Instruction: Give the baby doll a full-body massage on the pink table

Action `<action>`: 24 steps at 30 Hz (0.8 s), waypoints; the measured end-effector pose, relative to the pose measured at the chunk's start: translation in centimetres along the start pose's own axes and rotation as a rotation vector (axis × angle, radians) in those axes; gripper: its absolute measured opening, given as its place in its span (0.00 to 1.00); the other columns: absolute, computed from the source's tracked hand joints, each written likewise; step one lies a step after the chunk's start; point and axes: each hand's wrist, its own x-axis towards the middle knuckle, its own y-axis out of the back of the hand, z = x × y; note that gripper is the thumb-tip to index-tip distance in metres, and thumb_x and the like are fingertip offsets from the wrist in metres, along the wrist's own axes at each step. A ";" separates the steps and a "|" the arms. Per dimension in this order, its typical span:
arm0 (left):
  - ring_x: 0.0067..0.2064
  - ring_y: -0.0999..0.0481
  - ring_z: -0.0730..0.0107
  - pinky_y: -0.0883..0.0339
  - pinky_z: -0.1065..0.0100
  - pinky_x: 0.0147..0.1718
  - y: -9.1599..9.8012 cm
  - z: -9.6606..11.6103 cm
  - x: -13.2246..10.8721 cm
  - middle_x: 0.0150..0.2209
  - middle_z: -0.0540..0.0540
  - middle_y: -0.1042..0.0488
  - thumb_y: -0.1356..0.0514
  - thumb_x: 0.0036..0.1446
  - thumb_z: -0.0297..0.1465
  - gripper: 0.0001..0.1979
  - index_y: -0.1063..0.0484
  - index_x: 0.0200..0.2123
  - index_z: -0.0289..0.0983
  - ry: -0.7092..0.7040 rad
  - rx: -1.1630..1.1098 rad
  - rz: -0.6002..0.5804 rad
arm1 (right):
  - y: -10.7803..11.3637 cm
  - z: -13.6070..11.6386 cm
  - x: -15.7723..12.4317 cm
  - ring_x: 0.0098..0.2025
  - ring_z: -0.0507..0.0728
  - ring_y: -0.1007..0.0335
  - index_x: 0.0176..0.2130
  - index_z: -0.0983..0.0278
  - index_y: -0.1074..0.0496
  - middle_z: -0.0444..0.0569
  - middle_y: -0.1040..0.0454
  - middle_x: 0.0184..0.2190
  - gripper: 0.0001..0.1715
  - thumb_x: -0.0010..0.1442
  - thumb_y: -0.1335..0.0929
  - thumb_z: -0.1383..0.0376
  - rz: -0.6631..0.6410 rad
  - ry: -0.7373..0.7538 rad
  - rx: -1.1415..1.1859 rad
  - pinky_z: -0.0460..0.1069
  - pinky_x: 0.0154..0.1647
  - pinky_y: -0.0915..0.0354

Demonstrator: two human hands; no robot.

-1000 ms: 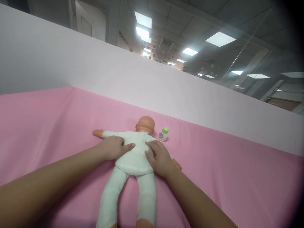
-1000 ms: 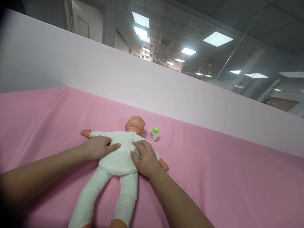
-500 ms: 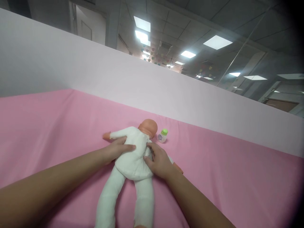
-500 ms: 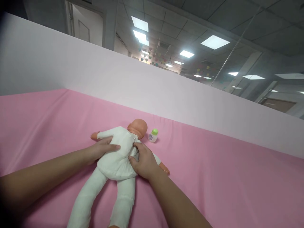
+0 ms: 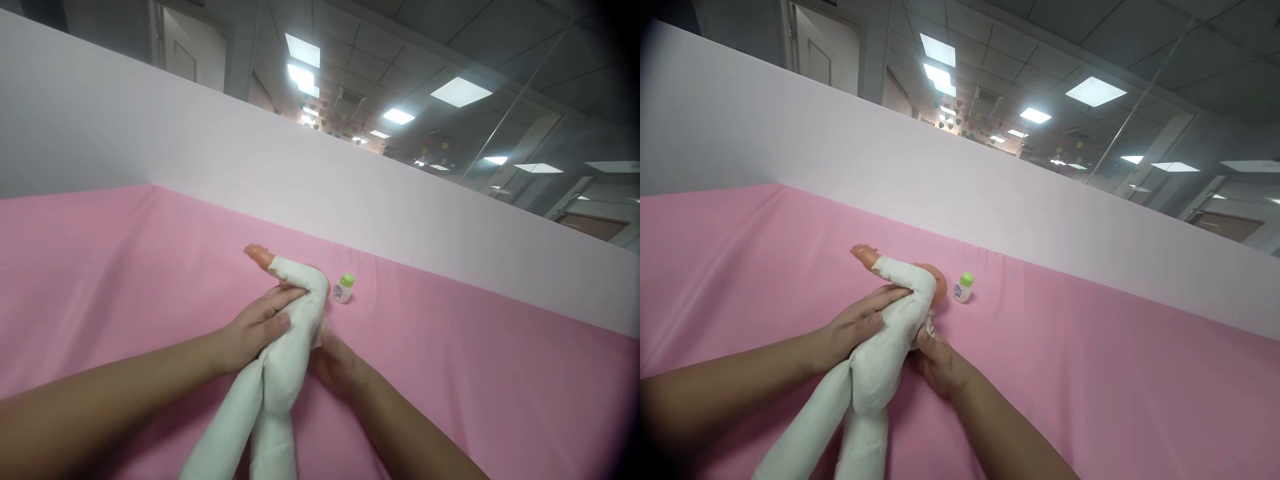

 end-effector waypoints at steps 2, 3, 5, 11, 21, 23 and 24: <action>0.69 0.38 0.44 0.43 0.44 0.67 0.0 0.3 -0.2 0.70 0.42 0.37 0.51 0.70 0.50 0.30 0.34 0.68 0.44 -0.066 -0.024 -0.059 | -0.4 0.5 0.0 0.59 0.68 0.29 0.59 0.61 0.28 0.57 0.21 0.42 0.51 0.65 0.53 0.31 0.007 0.000 0.027 0.64 0.56 0.31; 0.70 0.40 0.44 0.46 0.44 0.69 0.1 0.5 -0.3 0.71 0.43 0.39 0.51 0.70 0.51 0.30 0.35 0.68 0.45 -0.092 0.005 -0.081 | -0.4 0.6 0.1 0.60 0.68 0.29 0.58 0.61 0.27 0.58 0.21 0.41 0.53 0.65 0.55 0.32 0.035 0.004 0.024 0.65 0.57 0.32; 0.71 0.42 0.43 0.48 0.43 0.69 0.1 0.6 -0.5 0.72 0.42 0.42 0.50 0.69 0.53 0.34 0.42 0.72 0.46 -0.141 0.079 -0.115 | -0.4 0.7 0.1 0.60 0.68 0.29 0.55 0.61 0.25 0.58 0.21 0.40 0.54 0.64 0.56 0.32 0.088 0.008 0.018 0.65 0.57 0.31; 0.72 0.44 0.40 0.50 0.43 0.70 -0.8 0.4 -1.1 0.73 0.38 0.43 0.50 0.67 0.55 0.41 0.54 0.75 0.42 -0.235 0.234 -0.120 | 0.1 -1.1 0.2 0.56 0.71 0.26 0.56 0.63 0.28 0.61 0.21 0.44 0.50 0.59 0.44 0.29 -0.042 -0.153 0.200 0.67 0.53 0.28; 0.58 0.30 0.51 0.35 0.49 0.60 -1.4 -1.7 -0.8 0.55 0.40 0.27 0.44 0.67 0.41 0.17 0.32 0.55 0.42 0.077 0.251 0.288 | 0.4 -0.8 1.1 0.50 0.74 0.22 0.50 0.67 0.25 0.61 0.19 0.43 0.29 0.51 0.33 0.58 0.053 -0.150 0.421 0.67 0.49 0.26; 0.55 0.27 0.51 0.32 0.50 0.56 -0.7 -2.6 -0.5 0.51 0.41 0.25 0.44 0.67 0.44 0.17 0.30 0.52 0.41 0.209 0.197 0.345 | 0.6 -0.1 0.9 0.50 0.74 0.22 0.51 0.67 0.25 0.61 0.19 0.43 0.31 0.48 0.33 0.60 0.094 -0.132 0.407 0.68 0.49 0.26; 0.51 0.26 0.53 0.31 0.51 0.52 -0.4 -3.1 -0.3 0.48 0.42 0.24 0.44 0.66 0.46 0.17 0.29 0.49 0.40 0.287 0.152 0.368 | 0.8 0.2 0.7 0.50 0.74 0.22 0.51 0.67 0.24 0.60 0.19 0.43 0.31 0.48 0.33 0.61 0.118 -0.112 0.380 0.69 0.49 0.27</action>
